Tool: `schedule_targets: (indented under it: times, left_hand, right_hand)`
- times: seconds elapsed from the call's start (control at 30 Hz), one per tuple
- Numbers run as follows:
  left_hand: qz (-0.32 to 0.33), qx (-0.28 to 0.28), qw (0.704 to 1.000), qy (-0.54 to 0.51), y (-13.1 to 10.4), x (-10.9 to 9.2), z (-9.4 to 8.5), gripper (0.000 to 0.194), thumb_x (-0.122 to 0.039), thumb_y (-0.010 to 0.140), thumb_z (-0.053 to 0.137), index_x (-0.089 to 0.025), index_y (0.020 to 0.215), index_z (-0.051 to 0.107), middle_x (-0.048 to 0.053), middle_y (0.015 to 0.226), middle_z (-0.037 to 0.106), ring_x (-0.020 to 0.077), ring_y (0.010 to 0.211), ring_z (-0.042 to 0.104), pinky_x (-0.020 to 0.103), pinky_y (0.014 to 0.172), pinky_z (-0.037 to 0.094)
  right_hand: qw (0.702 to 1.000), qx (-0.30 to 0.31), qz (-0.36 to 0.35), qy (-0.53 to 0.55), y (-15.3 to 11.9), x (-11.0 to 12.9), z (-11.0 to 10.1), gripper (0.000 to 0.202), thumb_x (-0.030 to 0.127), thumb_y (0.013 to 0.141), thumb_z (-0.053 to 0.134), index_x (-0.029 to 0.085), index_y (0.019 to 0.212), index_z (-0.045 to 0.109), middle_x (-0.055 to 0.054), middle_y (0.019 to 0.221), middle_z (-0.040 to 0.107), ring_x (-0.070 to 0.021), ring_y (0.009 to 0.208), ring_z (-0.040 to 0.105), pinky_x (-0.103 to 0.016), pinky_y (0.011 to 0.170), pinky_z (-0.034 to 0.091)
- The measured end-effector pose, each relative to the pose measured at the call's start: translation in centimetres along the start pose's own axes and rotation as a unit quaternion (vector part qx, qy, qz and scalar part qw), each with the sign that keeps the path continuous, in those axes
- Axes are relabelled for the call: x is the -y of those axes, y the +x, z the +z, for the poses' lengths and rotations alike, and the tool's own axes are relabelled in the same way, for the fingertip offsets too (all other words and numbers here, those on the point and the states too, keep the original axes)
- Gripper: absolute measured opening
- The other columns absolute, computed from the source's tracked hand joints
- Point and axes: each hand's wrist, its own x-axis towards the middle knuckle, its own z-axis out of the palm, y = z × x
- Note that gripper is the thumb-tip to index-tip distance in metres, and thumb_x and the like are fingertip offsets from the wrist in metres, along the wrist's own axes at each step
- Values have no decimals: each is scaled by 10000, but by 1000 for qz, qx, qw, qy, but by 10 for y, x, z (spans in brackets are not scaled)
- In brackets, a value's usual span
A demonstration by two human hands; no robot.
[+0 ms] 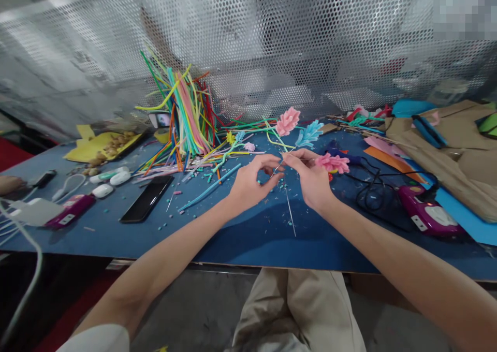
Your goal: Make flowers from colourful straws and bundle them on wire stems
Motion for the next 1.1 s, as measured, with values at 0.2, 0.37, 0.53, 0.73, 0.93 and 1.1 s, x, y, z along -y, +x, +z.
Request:
schedule_targets:
  times: [0.2,0.37,0.53,0.73,0.93,1.1]
  left_hand:
    - [47,-41,986,157,-2,4,-1,309,-444,894,712,-213,1091,650,0,904,769,110,705,688,250,713,537]
    - [-7,-76,990,122,-3,-1,-2,305,-484,845,754,-215,985,720,10,854,779,118,685,681,253,687,514]
    - [-157,-42,974,-160,2,-3,-3,353,-525,874,705,-173,893,728,31,761,761,101,601,622,243,623,489]
    - [-357,63,790,-495,8,5,-1,420,-560,790,778,-152,876,726,5,676,692,59,523,534,230,618,491]
    - [-330,49,878,-344,9,14,-5,468,-606,891,637,-146,861,716,42,733,723,76,537,547,226,555,443]
    - [-112,-90,988,51,8,16,-15,397,-566,892,658,-190,1001,723,46,887,758,133,704,623,290,708,500]
  right_hand:
    - [996,-18,-26,-82,-5,-7,3,152,400,798,790,257,794,739,-10,817,731,-194,815,677,-362,760,545]
    - [998,-10,-22,-56,-5,-4,3,138,376,794,804,256,793,735,-7,826,728,-179,829,667,-354,810,537]
    - [1000,27,6,-6,-1,0,0,143,353,758,834,259,752,726,4,829,717,-171,828,659,-360,866,533]
    - [997,58,21,49,-2,4,1,150,362,746,831,266,724,717,16,808,692,-157,808,639,-356,881,524]
    - [999,-31,-20,-35,4,-1,-4,121,347,779,799,261,741,722,6,777,699,-184,810,655,-394,883,528]
    - [991,-93,-41,-83,11,-4,-9,160,378,783,794,236,764,724,-15,796,718,-210,824,678,-412,863,527]
